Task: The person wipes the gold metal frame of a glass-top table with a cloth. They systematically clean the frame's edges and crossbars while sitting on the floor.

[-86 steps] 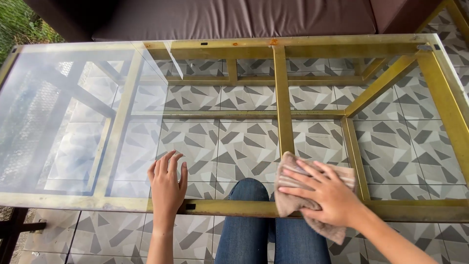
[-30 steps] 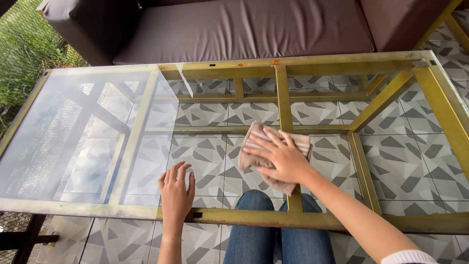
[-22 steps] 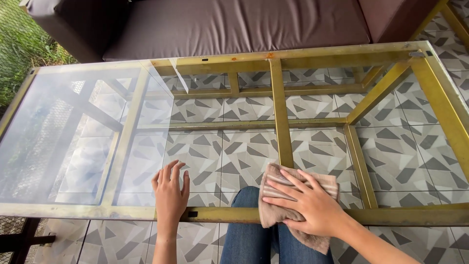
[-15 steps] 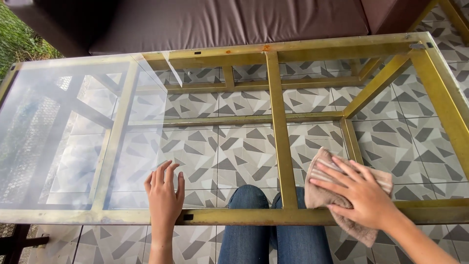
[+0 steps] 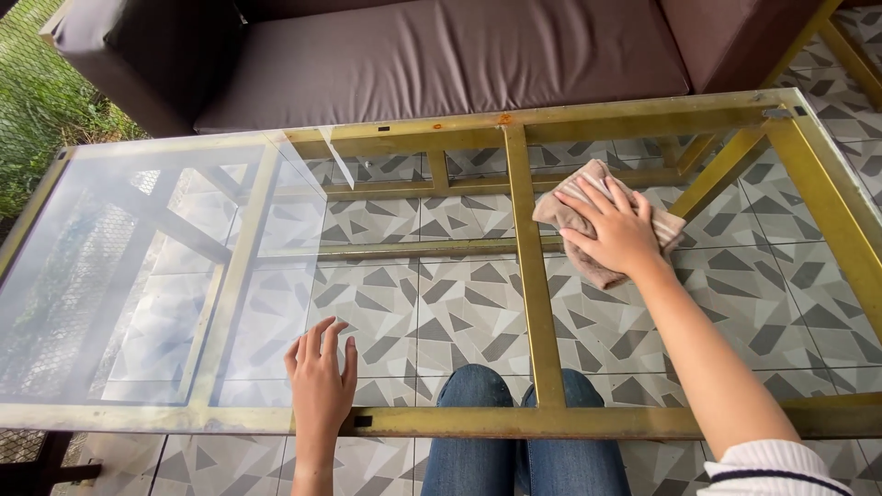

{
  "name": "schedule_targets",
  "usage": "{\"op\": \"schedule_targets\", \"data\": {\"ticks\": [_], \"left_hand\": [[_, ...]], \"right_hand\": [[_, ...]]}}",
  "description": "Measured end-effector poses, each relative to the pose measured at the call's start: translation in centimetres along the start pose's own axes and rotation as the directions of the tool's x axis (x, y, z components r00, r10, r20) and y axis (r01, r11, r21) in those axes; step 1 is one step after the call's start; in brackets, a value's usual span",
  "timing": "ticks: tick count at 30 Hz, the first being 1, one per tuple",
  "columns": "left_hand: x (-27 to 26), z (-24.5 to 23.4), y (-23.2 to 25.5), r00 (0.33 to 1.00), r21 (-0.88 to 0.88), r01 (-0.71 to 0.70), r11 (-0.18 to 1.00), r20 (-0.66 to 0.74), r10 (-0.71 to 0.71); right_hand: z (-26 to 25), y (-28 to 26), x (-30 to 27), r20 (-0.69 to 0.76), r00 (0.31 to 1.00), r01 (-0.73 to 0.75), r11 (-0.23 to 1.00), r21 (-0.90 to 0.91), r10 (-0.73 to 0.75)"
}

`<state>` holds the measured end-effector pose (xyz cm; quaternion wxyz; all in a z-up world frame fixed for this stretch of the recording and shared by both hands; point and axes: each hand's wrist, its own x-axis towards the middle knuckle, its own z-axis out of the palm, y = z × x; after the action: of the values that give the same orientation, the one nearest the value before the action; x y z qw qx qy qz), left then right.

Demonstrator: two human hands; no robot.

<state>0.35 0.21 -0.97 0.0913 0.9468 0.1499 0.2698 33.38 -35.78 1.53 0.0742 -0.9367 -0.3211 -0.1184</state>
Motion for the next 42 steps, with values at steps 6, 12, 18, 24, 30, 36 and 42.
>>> {"op": "schedule_targets", "data": {"ticks": [6,12,18,24,30,36,42], "left_hand": [[0.1,-0.5,0.4,1.0,-0.016,0.013,1.0,0.017,-0.013],[0.0,-0.8,0.7,1.0,-0.025,0.011,1.0,0.009,-0.01],[0.0,-1.0,0.8,1.0,-0.023,0.006,1.0,0.012,-0.006],[-0.1,-0.6,0.5,1.0,-0.008,-0.002,1.0,0.0,0.002],[-0.1,-0.3,0.4,1.0,0.001,0.002,1.0,-0.009,-0.002],[-0.1,-0.2,0.2,1.0,-0.002,0.01,1.0,-0.001,-0.01],[0.0,-0.6,0.6,1.0,-0.017,0.024,1.0,0.02,-0.024]], "right_hand": [[-1.3,-8.0,-1.0,0.189,0.977,0.082,0.994,0.065,-0.093],[-4.2,-12.1,-10.4,0.027,0.936,0.347,0.934,0.085,-0.35],[-6.5,-8.6,-19.8,-0.04,0.967,0.248,0.966,-0.077,-0.251],[-6.2,3.3,-23.8,0.131,0.974,-0.172,0.978,-0.119,0.187],[-5.8,8.4,-17.1,0.106,0.917,-0.381,0.923,-0.059,0.385],[-4.0,4.6,-8.0,0.151,0.911,-0.381,0.923,-0.054,0.384],[-3.3,-6.5,-5.4,0.201,0.979,-0.021,1.0,0.017,0.017]]}}
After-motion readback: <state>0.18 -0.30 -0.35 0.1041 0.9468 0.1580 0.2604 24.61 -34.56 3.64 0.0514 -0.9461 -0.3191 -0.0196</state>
